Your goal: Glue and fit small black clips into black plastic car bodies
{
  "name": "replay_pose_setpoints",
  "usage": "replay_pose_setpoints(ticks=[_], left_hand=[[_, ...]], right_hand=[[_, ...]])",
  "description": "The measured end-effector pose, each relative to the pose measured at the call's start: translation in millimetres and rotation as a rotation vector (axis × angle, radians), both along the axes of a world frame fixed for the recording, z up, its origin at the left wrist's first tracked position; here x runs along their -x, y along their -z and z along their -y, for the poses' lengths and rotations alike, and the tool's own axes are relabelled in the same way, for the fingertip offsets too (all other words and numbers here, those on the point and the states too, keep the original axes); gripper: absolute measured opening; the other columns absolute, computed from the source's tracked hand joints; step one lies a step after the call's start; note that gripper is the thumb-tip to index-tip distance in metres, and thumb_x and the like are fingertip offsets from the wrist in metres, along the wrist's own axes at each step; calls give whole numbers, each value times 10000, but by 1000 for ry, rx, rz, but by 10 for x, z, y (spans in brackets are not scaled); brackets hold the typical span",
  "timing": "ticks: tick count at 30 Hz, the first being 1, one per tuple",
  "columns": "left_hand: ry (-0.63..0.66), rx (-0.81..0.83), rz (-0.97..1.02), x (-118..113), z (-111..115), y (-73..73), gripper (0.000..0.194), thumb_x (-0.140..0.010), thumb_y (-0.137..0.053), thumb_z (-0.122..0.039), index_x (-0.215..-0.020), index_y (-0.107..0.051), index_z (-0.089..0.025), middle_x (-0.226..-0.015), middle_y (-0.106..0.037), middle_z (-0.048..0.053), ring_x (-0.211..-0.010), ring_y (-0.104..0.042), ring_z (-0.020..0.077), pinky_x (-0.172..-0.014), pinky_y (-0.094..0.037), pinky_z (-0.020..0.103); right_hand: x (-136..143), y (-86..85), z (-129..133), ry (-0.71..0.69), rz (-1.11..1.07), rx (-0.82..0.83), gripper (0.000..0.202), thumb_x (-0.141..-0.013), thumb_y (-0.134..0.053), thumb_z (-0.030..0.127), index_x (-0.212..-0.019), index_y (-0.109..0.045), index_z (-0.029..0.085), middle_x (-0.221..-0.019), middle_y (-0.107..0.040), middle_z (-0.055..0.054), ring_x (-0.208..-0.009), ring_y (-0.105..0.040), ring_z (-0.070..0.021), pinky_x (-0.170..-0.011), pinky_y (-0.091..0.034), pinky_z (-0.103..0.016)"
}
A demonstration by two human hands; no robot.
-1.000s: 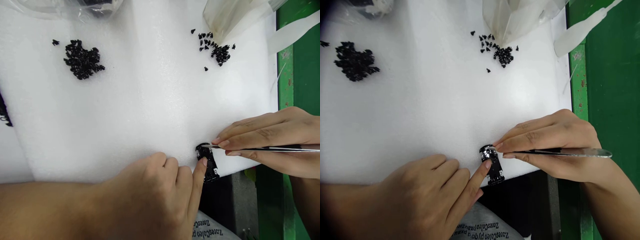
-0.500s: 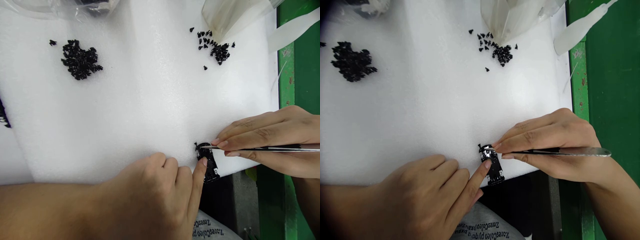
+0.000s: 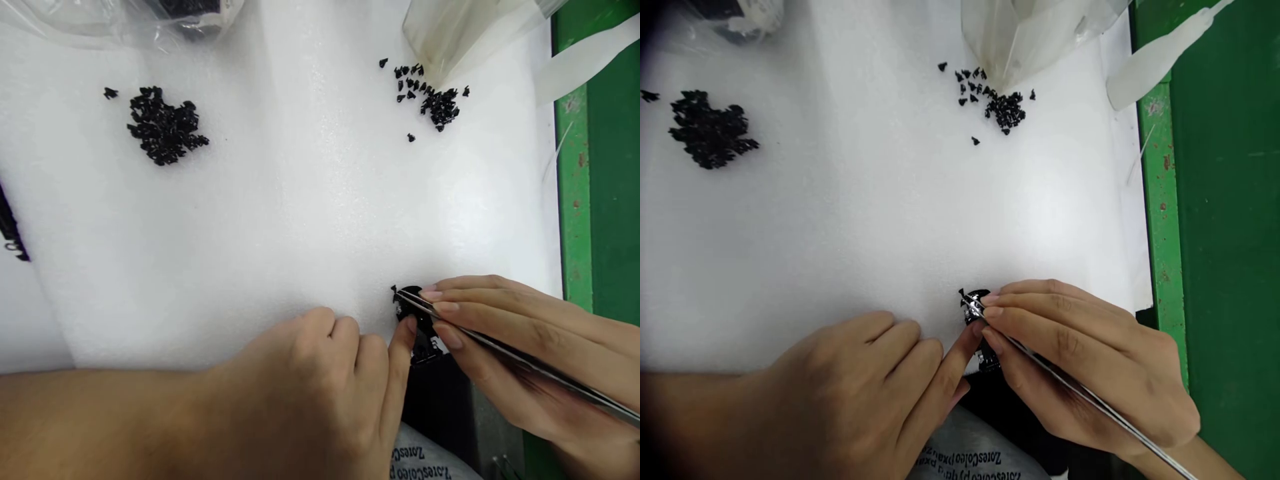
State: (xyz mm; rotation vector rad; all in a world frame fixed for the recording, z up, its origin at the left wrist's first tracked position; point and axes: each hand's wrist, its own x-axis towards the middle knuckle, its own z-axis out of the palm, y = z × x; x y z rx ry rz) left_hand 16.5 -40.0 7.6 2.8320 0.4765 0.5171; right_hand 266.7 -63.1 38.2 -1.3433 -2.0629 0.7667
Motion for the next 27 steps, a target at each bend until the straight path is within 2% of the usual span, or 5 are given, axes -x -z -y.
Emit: replay_pose_setpoints(ticks=[7, 10, 15, 20, 27], left_hand=[[-4, 9, 4, -5, 1, -6, 465, -967, -715, -272, -1321, -734, 29, -645, -589, 12, -477, -493, 180, -357, -326, 366], [-17, -6, 19, -10, 4, -8, 453, -975, -713, -274, -1312, -741, 29, -635, -585, 9, -464, -482, 174, -351, -321, 364], [-5, 15, -5, -16, -19, -41, 405, -988, -705, -273, -1279, -768, 3, -627, -595, 12, -456, -495, 166, -341, -333, 347], [5, 14, -6, -26, -39, -56, 405, -980, -710, -270, -1274, -772, 1, -625, -602, 12, -456, -503, 167, -339, -344, 349], [1, -9, 6, -18, -22, -29, 409, -983, -709, -255, -1282, -760, 19, -621, -589, 5, -458, -481, 158, -343, -328, 340]], right_hand=[[12, 131, -60, -34, -51, -137, 525, -874, -806, 17, -1333, -778, 271, -1139, -844, -31, -936, -841, -295, -834, -777, -453], [11, 104, -53, -40, -47, -153, 485, -857, -800, -18, -1288, -793, 206, -1102, -847, -51, -931, -838, -278, -847, -772, -424], [34, 54, -28, 12, -3, -69, 533, -828, -832, -13, -1277, -801, 272, -1132, -843, -28, -971, -835, -307, -882, -766, -487], [72, 95, -76, -31, -2, -122, 433, -858, -804, -14, -1235, -809, 199, -1068, -844, -51, -960, -828, -276, -792, -757, -415], [5, 37, -4, -29, -4, -123, 475, -828, -810, -38, -1258, -794, 164, -1189, -831, -74, -1015, -820, -302, -853, -751, -456]])
